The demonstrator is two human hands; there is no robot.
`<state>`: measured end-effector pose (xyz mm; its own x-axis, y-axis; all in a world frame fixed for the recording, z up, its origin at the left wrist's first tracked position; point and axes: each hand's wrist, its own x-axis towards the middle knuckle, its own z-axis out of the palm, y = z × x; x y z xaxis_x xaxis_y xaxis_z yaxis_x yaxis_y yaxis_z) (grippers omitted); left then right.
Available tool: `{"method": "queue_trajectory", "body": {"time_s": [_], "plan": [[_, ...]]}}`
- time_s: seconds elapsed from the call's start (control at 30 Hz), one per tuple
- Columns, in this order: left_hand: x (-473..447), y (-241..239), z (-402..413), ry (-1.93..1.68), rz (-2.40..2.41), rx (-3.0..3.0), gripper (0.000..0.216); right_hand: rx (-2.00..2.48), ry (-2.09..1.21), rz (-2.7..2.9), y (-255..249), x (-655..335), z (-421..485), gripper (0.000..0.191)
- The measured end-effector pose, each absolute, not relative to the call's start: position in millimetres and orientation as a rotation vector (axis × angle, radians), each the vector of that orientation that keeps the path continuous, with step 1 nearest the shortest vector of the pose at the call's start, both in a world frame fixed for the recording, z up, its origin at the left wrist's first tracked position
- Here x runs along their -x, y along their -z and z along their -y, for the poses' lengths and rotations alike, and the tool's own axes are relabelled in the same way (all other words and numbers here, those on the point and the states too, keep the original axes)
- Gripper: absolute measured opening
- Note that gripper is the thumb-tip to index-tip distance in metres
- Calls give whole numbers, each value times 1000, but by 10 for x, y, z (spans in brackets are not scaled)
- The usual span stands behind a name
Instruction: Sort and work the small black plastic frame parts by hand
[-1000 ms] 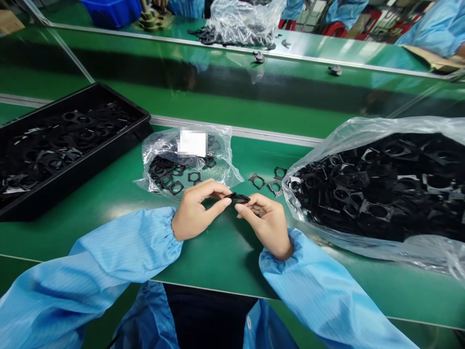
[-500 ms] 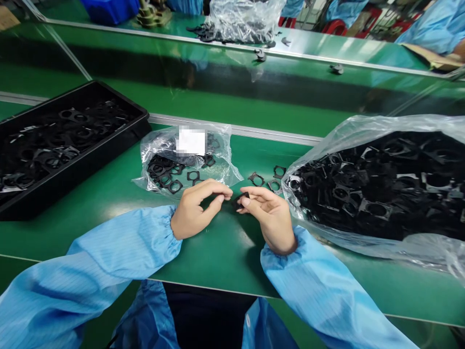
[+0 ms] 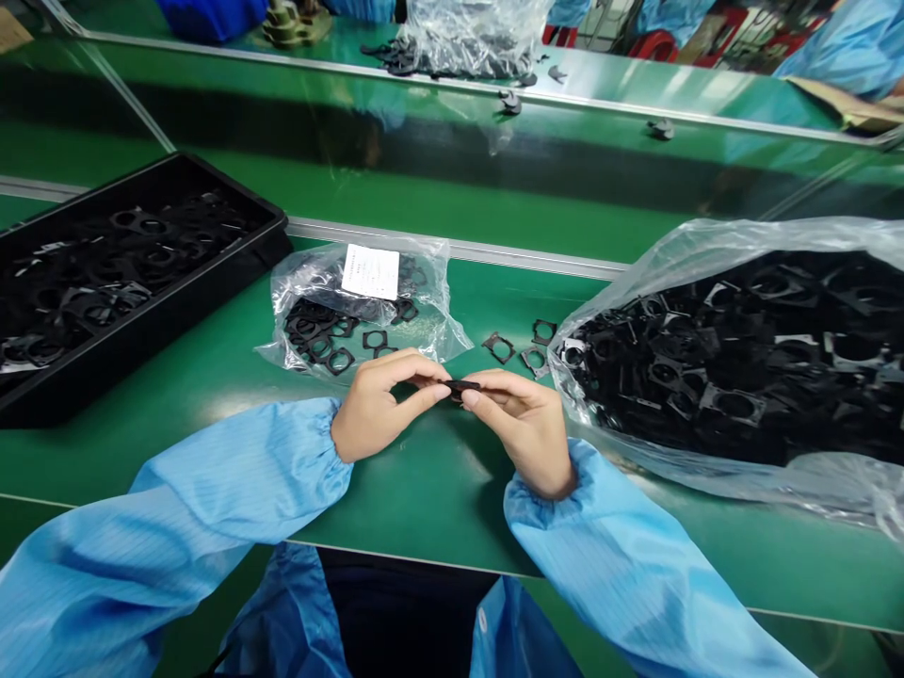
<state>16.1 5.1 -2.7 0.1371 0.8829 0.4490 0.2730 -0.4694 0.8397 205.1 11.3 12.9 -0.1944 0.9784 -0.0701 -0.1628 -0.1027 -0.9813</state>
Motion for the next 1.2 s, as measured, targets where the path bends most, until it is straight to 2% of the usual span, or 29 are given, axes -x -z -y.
{"method": "queue_trajectory", "body": {"time_s": [0.3,0.43,0.63,0.8,1.2], "plan": [[-142,24,-93,-1161,-946,-1424,24,990,-1741,1081,-121,-2079,-139,27],[-152,25,-106,-1116,-936,-1283,31,999,-1723,1083,-98,-2081,-147,27],[-182,42,-76,-1153,-1005,-1356,24,1073,-1620,1122,-91,-2065,-148,30],[-174,39,-83,-1159,-1044,-1414,18,1139,-1645,1179,-102,-2038,-133,38],[-173,44,-74,-1067,-1029,-1490,15,1099,-1733,1259,-124,-2025,-155,41]]}}
